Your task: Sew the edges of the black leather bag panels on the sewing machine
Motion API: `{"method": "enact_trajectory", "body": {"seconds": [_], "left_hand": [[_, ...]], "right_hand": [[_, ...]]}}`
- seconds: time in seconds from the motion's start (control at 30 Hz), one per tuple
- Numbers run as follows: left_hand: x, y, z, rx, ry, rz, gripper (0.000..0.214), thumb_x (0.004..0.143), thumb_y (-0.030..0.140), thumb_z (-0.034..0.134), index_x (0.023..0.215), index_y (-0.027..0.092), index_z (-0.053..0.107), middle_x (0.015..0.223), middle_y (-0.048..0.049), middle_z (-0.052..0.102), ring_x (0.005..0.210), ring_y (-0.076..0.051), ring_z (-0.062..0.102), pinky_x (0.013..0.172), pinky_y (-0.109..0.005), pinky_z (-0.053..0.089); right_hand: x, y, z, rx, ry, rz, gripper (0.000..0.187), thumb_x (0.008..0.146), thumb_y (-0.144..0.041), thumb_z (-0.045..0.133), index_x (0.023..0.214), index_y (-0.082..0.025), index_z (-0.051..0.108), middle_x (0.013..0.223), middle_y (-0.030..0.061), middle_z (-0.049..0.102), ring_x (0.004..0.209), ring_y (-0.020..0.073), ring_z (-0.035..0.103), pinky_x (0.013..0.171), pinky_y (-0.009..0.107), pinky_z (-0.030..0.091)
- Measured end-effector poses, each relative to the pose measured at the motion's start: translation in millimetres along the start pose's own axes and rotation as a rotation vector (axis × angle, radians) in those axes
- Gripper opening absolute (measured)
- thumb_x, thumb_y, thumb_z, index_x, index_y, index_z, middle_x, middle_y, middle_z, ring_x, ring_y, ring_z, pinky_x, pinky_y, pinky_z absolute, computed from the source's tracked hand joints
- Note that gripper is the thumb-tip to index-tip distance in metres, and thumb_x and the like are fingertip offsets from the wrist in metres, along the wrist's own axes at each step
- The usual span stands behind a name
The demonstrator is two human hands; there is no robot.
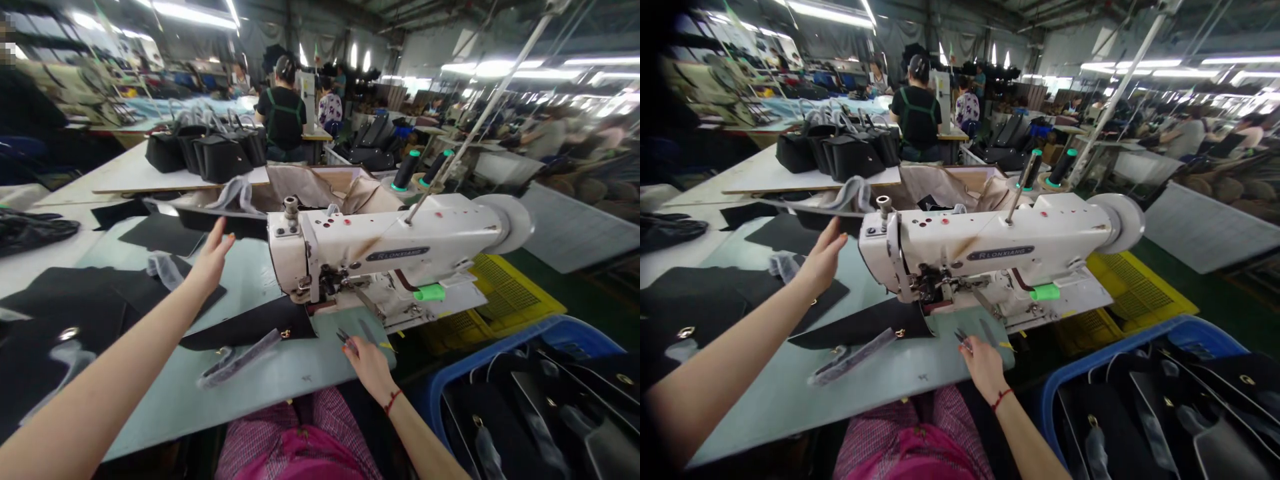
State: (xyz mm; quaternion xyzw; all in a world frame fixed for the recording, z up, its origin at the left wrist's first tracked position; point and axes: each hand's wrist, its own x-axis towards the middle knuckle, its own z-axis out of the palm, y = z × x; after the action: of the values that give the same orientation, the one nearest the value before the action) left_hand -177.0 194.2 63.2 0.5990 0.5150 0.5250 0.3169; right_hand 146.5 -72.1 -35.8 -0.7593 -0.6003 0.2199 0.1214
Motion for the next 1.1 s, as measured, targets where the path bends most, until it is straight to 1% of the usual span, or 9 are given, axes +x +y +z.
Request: {"method": "enact_trajectory", "body": {"seconds": [0.1, 0.17, 0.27, 0.33, 0.43, 0.5, 0.67, 0.9, 1.1], "left_hand": [[28, 41, 30.0, -0.319, 0.001, -0.084, 0.064, 0.091, 0.029, 0.059, 0.148, 0.024, 0.030, 0.162, -0.0090, 0.022, 0.142, -0.022, 0.035, 0.111, -0.040, 0.033], [2, 59, 30.6, -0.342, 0.069, 0.023, 0.056, 0.090, 0.030, 0.061, 0.142, 0.024, 0.041, 0.154, -0.0121, 0.037, 0.130, -0.023, 0.049, 0.107, -0.043, 0.041], [-103, 53, 11.9, -0.085, 0.095, 0.254, 0.024, 0.094, 0.030, 0.054, 0.115, 0.024, 0.064, 0.111, -0.0086, 0.067, 0.097, -0.022, 0.067, 0.091, -0.042, 0.054], [-191, 28, -0.2, 0.082, -0.188, 0.361, 0.026, 0.092, 0.025, 0.051, 0.112, 0.032, 0.066, 0.098, -0.0063, 0.070, 0.089, -0.025, 0.069, 0.080, -0.044, 0.059], [-291, -27, -4.2, 0.339, -0.499, 0.387, 0.053, 0.092, 0.028, 0.049, 0.141, 0.046, 0.046, 0.123, -0.0068, 0.068, 0.111, -0.028, 0.067, 0.085, -0.043, 0.062], [-314, -61, 1.2, 0.548, -0.476, 0.347, 0.068, 0.093, 0.029, 0.049, 0.156, 0.037, 0.023, 0.153, -0.0113, 0.041, 0.135, -0.033, 0.048, 0.102, -0.050, 0.052], [-249, -85, 17.4, 0.761, -0.133, 0.465, 0.089, 0.090, 0.035, 0.059, 0.159, 0.022, 0.005, 0.164, -0.0181, 0.003, 0.149, -0.043, 0.009, 0.113, -0.069, 0.023], [-177, -24, 6.7, 0.710, -0.378, 0.721, 0.045, 0.089, 0.037, 0.063, 0.133, 0.029, 0.057, 0.138, -0.0075, 0.059, 0.139, -0.033, 0.041, 0.119, -0.062, 0.010], [-174, -32, 3.1, 0.572, -0.476, 0.762, 0.024, 0.091, 0.037, 0.063, 0.110, 0.024, 0.067, 0.126, -0.0069, 0.068, 0.123, -0.025, 0.060, 0.116, -0.051, 0.032]], "right_hand": [[20, -4, 11, -0.046, 0.158, -0.159, 0.035, 0.092, -0.026, 0.055, 0.124, -0.015, 0.062, 0.121, 0.0152, 0.066, 0.115, 0.0278, 0.059, 0.096, 0.037, 0.043], [33, -17, 18, 0.034, 0.227, -0.297, 0.034, 0.094, -0.025, 0.051, 0.125, -0.016, 0.062, 0.126, 0.0151, 0.063, 0.119, 0.0269, 0.056, 0.101, 0.038, 0.040], [49, -39, 28, 0.290, 0.173, -0.416, 0.031, 0.100, -0.028, 0.040, 0.113, -0.017, 0.066, 0.109, 0.0110, 0.070, 0.100, 0.0208, 0.063, 0.089, 0.030, 0.044], [59, -50, 33, 0.440, 0.083, -0.422, 0.038, 0.101, -0.037, 0.036, 0.092, -0.017, 0.067, 0.084, 0.0066, 0.068, 0.077, 0.0170, 0.060, 0.070, 0.025, 0.043], [68, -61, 38, 0.606, -0.029, -0.412, 0.047, 0.099, -0.048, 0.039, 0.066, -0.018, 0.053, 0.060, -0.0011, 0.048, 0.057, 0.0121, 0.043, 0.055, 0.024, 0.030], [69, -66, 40, 0.696, -0.058, -0.405, 0.048, 0.096, -0.052, 0.042, 0.061, -0.019, 0.045, 0.058, -0.0031, 0.039, 0.056, 0.0107, 0.035, 0.054, 0.025, 0.025], [58, -77, 41, 0.812, -0.031, -0.335, 0.051, 0.092, -0.055, 0.047, 0.057, -0.019, 0.034, 0.058, -0.0038, 0.027, 0.056, 0.0098, 0.027, 0.054, 0.025, 0.019], [41, -94, 39, 0.968, -0.040, -0.217, 0.047, 0.088, -0.056, 0.048, 0.059, -0.019, 0.041, 0.059, -0.0024, 0.033, 0.056, 0.0102, 0.029, 0.052, 0.024, 0.021], [43, -94, 43, 0.977, -0.050, -0.165, 0.047, 0.086, -0.058, 0.048, 0.060, -0.019, 0.044, 0.060, -0.0013, 0.037, 0.058, 0.0113, 0.032, 0.051, 0.023, 0.026]]}}
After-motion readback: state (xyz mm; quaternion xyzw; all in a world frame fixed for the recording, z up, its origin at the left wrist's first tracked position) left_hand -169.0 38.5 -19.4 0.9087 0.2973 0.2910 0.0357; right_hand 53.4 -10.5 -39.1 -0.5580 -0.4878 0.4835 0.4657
